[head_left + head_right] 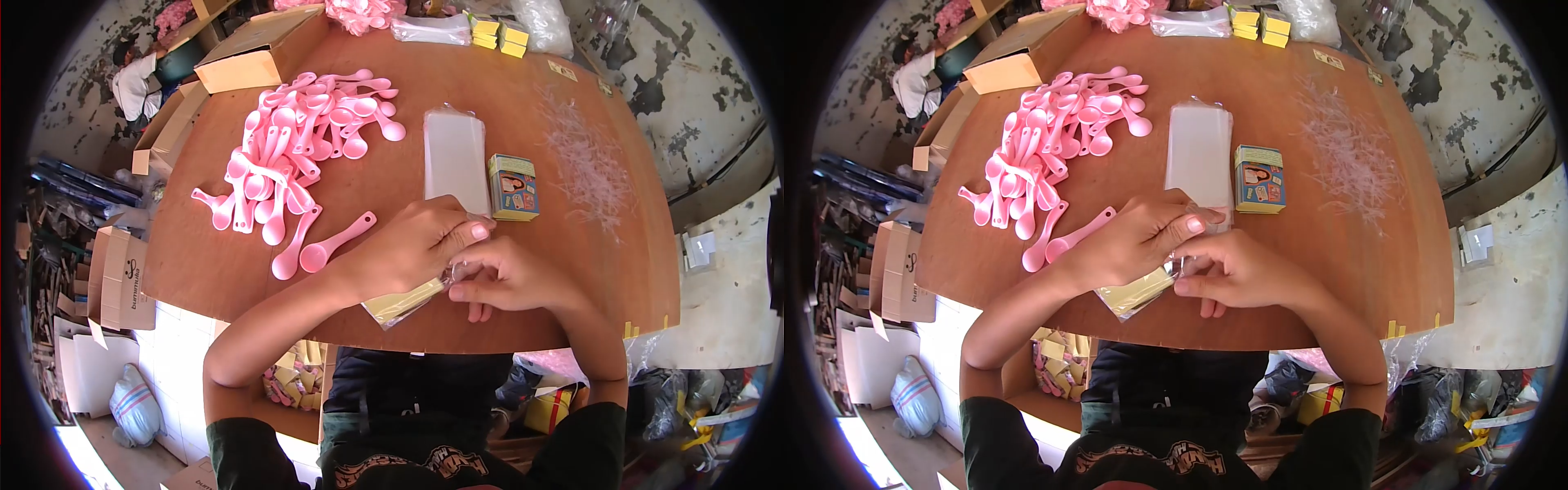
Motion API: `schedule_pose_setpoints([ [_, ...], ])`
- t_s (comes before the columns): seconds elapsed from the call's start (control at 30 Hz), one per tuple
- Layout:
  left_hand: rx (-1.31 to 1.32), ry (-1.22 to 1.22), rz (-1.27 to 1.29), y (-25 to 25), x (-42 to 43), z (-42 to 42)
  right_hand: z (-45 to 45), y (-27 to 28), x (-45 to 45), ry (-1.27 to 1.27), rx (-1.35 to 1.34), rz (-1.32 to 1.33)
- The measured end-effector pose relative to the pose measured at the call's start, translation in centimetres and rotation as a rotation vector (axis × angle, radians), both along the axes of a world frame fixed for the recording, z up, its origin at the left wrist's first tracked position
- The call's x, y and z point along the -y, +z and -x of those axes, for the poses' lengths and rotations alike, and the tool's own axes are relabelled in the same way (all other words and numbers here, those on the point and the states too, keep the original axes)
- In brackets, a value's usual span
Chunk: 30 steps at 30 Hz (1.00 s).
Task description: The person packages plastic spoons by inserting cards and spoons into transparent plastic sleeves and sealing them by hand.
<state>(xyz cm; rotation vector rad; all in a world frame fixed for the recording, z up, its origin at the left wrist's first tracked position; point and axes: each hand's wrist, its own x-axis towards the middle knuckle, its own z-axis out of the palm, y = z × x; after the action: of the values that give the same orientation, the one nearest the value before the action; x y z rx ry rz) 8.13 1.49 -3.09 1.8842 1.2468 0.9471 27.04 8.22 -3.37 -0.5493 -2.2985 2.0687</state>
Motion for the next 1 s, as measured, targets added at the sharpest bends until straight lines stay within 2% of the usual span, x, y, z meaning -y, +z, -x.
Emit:
schedule_pose_setpoints([
  [0.1, 0.108, 0.032, -0.062, -0.1, 0.3, -0.1, 0.2, -0.5, 0.4, 0.005, -0.053, -0.033],
  [0.17, 0.102, -0.120, 0.023, 1.0, 1.1, 0.6, 0.2, 0.0, 0.2, -0.035, -0.134, -0.110],
  [0.2, 0.098, -0.118, 0.022, 0.3, 1.1, 1.1, 0.2, 0.5, -0.3, -0.016, -0.090, -0.216],
  [0.27, 0.160, -0.206, 0.181, -1.2, 1.0, 1.9, 0.5, 0.1, -0.8, -0.320, -0.373, -0.106],
  [0.3, 0.110, -0.212, 0.283, -0.8, 1.4, 2.3, 0.7, 0.4, -1.5, -0.312, -0.375, -0.107],
  [0.33, 0.112, -0.204, 0.283, -1.0, 1.7, 2.3, 1.2, 1.0, -2.6, -0.480, -0.395, -0.190],
  [0.37, 0.169, -0.343, 0.237, -1.2, 1.8, 2.0, 1.7, 1.4, -3.4, -0.653, -0.412, -0.273],
  [0.4, 0.225, -0.485, 0.189, -1.6, 1.9, 1.9, 2.7, 1.4, -3.8, -0.651, -0.411, -0.271],
  [0.43, 0.084, -0.616, 0.475, -2.9, 1.7, 2.1, 3.9, 1.1, -4.1, -0.542, -0.415, -0.461],
  [0.5, 0.090, -0.719, 0.453, -3.5, 2.3, 1.5, 6.8, 0.4, -3.6, -0.343, -0.448, -0.735],
  [0.57, 0.066, -0.738, 0.463, -3.1, 2.7, 1.6, 8.8, 0.1, -2.8, -0.069, -0.361, -1.059],
  [0.6, 0.085, -0.753, 0.457, -2.8, 2.8, 1.7, 9.9, -0.2, -2.0, 0.014, -0.284, -1.046],
  [0.67, 0.103, -0.769, 0.450, -2.4, 2.9, 2.1, 11.8, -1.9, -1.3, 0.096, -0.312, -1.212],
  [0.7, 0.144, -0.729, 0.446, -2.3, 2.9, 2.4, 12.2, -2.4, -1.3, 0.096, -0.310, -1.213],
  [0.77, 0.187, -0.688, 0.440, -2.3, 3.0, 2.9, 13.0, -2.9, -1.2, 0.194, -0.305, -1.423],
  [0.83, 0.199, -0.586, 0.303, -2.7, 3.0, 3.3, 13.2, -3.7, -1.6, 0.213, -0.297, -1.466],
  [0.9, 0.218, -0.601, 0.309, -3.0, 2.8, 3.3, 13.1, -4.3, -1.8, 0.232, -0.286, -1.511],
  [0.97, 0.234, -0.628, 0.313, -3.0, 2.7, 3.1, 12.5, -4.7, -1.7, 0.202, -0.355, -1.902],
  [1.0, 0.221, -0.636, 0.343, -2.9, 2.7, 3.0, 12.2, -4.7, -1.7, 0.201, -0.346, -1.905],
])
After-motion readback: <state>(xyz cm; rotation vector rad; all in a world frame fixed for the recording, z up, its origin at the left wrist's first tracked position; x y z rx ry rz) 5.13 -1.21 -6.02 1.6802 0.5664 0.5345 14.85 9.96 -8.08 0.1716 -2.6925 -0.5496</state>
